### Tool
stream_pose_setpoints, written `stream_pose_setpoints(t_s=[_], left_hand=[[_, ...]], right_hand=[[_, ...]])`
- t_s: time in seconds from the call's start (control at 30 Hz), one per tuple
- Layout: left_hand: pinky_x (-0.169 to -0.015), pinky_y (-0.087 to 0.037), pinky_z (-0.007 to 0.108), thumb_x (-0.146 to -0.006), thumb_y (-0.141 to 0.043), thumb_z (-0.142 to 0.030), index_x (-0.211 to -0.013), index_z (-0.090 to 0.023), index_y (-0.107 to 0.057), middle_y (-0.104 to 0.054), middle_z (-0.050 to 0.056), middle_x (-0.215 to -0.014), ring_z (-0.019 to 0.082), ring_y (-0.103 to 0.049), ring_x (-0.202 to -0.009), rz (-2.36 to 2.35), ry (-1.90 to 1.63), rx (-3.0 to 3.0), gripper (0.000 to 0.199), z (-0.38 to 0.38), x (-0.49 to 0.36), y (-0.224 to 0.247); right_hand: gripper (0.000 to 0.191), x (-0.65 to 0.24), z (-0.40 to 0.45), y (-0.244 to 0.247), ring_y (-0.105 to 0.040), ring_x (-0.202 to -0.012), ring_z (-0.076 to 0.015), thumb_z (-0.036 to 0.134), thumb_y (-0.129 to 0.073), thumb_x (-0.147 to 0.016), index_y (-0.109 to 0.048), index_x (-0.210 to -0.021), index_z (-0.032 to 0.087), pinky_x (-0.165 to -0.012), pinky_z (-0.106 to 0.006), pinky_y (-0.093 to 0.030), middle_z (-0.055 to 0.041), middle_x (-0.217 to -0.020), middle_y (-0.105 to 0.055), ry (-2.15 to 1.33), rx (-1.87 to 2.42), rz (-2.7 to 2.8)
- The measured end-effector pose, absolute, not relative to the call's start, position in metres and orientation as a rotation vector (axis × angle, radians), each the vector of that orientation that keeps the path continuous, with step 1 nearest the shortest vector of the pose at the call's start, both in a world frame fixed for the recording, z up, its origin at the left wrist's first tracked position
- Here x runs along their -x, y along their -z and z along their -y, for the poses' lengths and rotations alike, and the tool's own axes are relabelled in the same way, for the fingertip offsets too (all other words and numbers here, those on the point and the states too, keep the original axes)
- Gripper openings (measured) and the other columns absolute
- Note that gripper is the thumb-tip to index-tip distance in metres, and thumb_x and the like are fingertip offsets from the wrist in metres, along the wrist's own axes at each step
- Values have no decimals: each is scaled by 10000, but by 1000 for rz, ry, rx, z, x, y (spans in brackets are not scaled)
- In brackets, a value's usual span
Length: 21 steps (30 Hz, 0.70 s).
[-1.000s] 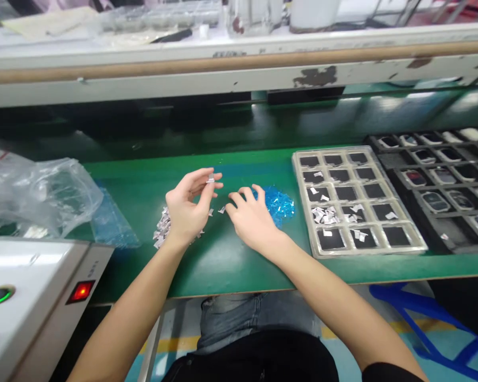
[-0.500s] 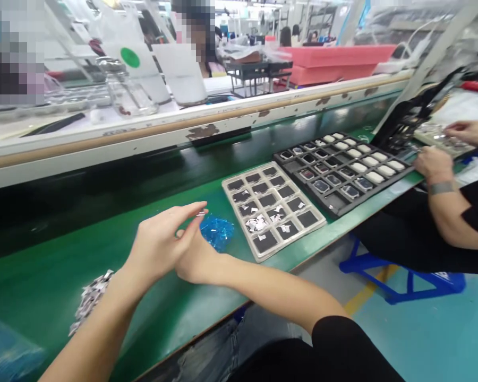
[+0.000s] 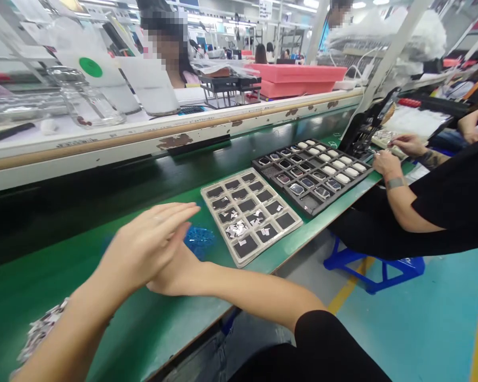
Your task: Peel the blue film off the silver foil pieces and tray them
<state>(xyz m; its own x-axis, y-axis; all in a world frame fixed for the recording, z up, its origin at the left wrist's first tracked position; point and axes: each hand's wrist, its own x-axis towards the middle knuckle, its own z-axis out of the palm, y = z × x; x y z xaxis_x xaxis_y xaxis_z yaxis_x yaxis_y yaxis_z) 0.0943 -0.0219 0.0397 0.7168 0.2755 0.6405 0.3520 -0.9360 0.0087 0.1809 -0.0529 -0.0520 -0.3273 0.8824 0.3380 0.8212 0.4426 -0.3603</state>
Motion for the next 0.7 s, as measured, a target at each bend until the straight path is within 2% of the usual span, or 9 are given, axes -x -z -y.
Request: stream_pose_setpoints(t_s=[0.13, 0.2, 0.27, 0.33, 0.43, 0.6, 0.7], left_hand=[[-927, -639, 462, -1025, -637, -338, -1270, -404, -740, -808, -38, -1164, 284, -789, -1052, 1099, 1329, 2525, 274, 20, -31, -14], [-897, -655, 509, -1015, -637, -456, -1179, -430, -767, -817, -64, -1073, 302, -803, -971, 1439, 1456, 2390, 210, 23, -14, 8], [-870, -664, 538, -1003, -639, -538, -1182, -438, -764, -823, -73, -1006, 313, -813, -896, 1626, 1543, 2394, 240, 29, -7, 30], [-804, -666, 493, -1009, -651, -528, -1288, -394, -736, -832, -36, -1025, 308, -818, -883, 1669, 1543, 2475, 321, 35, -6, 45], [-711, -634, 379, -1017, -690, -433, -1387, -304, -694, -832, 27, -1100, 279, -821, -914, 1578, 1505, 2542, 392, 37, -9, 54], [-860, -660, 393, -1019, -719, -313, -1216, -299, -765, -834, -7, -1073, 235, -819, -864, 1406, 1567, 2548, 203, 33, -10, 59], [-864, -671, 365, -1027, -712, -297, -1184, -270, -773, -836, -2, -1054, 214, -819, -843, 1407, 1610, 2576, 170, 33, -11, 59]], right_hand=[[62, -179, 50, 44, -698, -1019, -227, 258, -623, -1052, -666, -1023, 224, -984, -406, -524, -17, -1006, -770, -429, 1255, 2023], [14, -180, 47, 42, -723, -964, -180, 255, -672, -1035, -670, -1037, 241, -987, -347, -543, 15, -998, -774, -632, 1185, 1705], [46, -181, 43, 43, -736, -933, -166, 276, -711, -1007, -680, -1022, 247, -925, -298, -576, 18, -1000, -772, -776, 1120, 1421], [60, -183, 39, 43, -744, -914, -174, 292, -725, -987, -695, -989, 240, -874, -285, -589, 13, -970, -768, -840, 1095, 1269], [58, -185, 38, 44, -747, -900, -181, 294, -733, -969, -720, -964, 238, -878, -293, -588, 21, -929, -767, -870, 1087, 1234], [86, -186, 43, 42, -752, -932, -196, 312, -699, -980, -738, -996, 237, -903, -317, -593, 7, -950, -777, -910, 1072, 1291], [104, -187, 44, 38, -755, -909, -192, 316, -701, -968, -729, -1000, 222, -886, -308, -598, 1, -930, -774, -918, 1063, 1264]])
